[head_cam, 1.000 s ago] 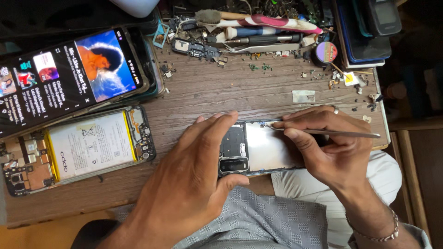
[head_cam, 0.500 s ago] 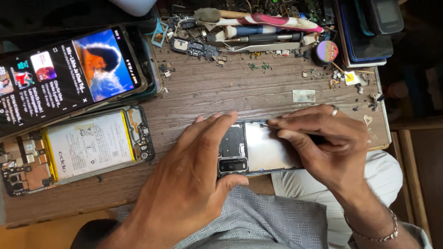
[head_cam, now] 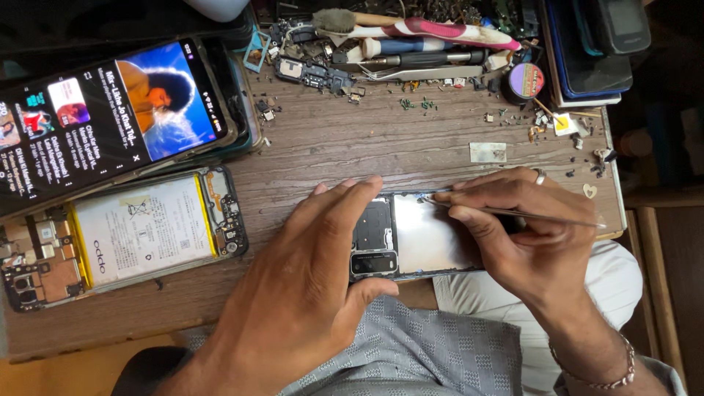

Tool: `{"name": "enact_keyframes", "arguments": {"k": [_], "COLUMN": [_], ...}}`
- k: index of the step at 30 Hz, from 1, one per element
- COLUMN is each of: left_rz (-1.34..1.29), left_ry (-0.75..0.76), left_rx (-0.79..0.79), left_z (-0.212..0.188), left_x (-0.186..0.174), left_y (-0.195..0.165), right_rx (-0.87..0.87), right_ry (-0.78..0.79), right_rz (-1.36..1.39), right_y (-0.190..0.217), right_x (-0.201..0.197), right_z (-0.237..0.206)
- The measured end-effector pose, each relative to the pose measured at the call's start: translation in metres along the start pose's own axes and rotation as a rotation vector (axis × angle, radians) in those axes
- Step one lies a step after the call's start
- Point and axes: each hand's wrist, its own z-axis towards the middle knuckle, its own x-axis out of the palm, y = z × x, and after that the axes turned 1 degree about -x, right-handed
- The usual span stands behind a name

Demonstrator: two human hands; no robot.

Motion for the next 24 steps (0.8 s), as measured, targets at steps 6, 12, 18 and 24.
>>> {"name": "enact_keyframes", "arguments": {"k": [6,12,18,24], "left_rz": [-0.009,0.006,-0.012,0.010], "left_ry": [-0.028,-0.046,-0.034,-0.051], "left_rx": [0.040,0.050,0.039,0.053], "left_z": [0.0000,-0.0012,-0.0002,-0.0010], "left_x": [0.0005,-0.0030,-0.0040,-0.0020], "left_y": [-0.0009,-0.0020,-0.0016,-0.0012], "right_rx": [0.047,0.035,-0.030,-0.014], "right_ry": [-0.011,-0.014,0.029,0.012], "right_rz": [0.008,0.107,0.044,0.023], "right_y": [-0.0014,-0.0061,-0.0053,-0.0068], "right_x": [0.0003,0.0002,-0.0024,-0.0012], "right_z": [-0.0033,-0.0053,-0.0022,-0.0033]}}
